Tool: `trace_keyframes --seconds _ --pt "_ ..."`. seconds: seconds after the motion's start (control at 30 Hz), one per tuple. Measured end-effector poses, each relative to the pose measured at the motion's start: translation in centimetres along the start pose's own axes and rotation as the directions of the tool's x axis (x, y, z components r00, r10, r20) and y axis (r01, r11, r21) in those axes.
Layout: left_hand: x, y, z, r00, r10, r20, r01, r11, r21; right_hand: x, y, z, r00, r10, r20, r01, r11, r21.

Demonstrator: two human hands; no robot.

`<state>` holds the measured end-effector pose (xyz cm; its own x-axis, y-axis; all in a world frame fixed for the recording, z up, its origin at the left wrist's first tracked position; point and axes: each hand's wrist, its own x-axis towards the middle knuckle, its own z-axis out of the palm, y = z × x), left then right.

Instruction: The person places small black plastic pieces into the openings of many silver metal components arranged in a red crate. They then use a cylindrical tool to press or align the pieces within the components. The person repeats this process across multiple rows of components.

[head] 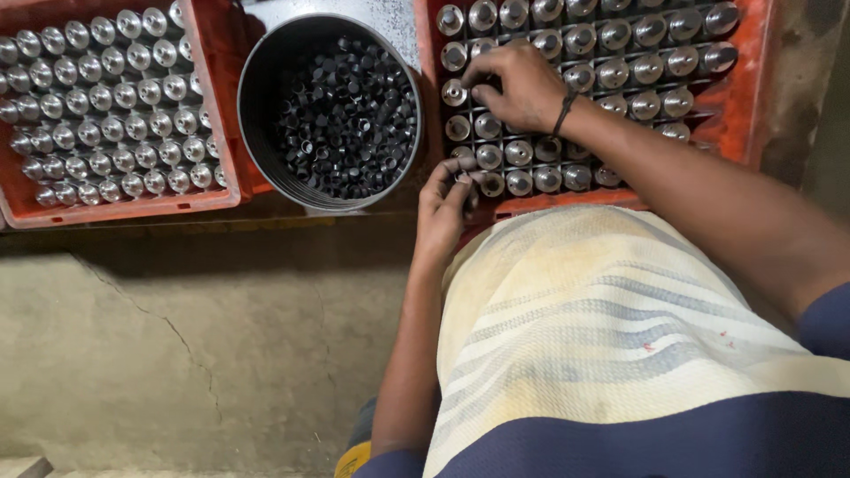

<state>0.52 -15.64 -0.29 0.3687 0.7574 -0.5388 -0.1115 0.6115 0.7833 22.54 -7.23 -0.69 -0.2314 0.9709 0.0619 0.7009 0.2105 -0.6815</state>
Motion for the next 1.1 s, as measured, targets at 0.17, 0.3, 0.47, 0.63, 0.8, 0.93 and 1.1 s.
trace_keyframes --seconds 0.17,0.3,0.47,0.63,0.8,0.93,1.1 --pt "-0.2 0.1 0.1 1.0 0.016 -0.013 -0.015 0.998 0.063 0.0 -0.5 0.5 0.971 0.1 0.218 -0.046 0.97 -0.241" --pt "-0.2 0.1 0.0 1.0 0.009 -0.009 -0.009 0.998 0.068 0.5 -1.1 0.7 0.96 -0.052 0.277 0.166 0.899 -0.406" --pt "-0.1 -0.1 -0.3 1.0 0.011 0.005 -0.011 1.0 0.015 1.6 -1.2 0.9 0.922 -0.176 0.344 0.339 0.796 -0.502" --pt "-0.1 -0.3 -0.4 0.999 0.034 0.015 -0.035 0.999 0.02 2.2 -0.8 0.9 0.884 -0.235 0.404 0.439 0.715 -0.544" --pt "-0.1 -0.1 -0.4 1.0 0.027 0.013 -0.027 0.999 0.019 2.2 -0.8 0.8 0.863 -0.221 0.453 0.458 0.72 -0.521" --pt "-0.2 0.1 -0.4 1.0 0.0 -0.001 0.0 0.999 0.044 2.4 -1.4 0.9 0.86 -0.142 0.491 0.436 0.705 -0.56" --pt "-0.3 0.1 -0.5 1.0 0.009 0.021 -0.008 1.0 -0.015 2.6 -1.9 0.5 0.841 -0.157 0.517 0.472 0.679 -0.562"
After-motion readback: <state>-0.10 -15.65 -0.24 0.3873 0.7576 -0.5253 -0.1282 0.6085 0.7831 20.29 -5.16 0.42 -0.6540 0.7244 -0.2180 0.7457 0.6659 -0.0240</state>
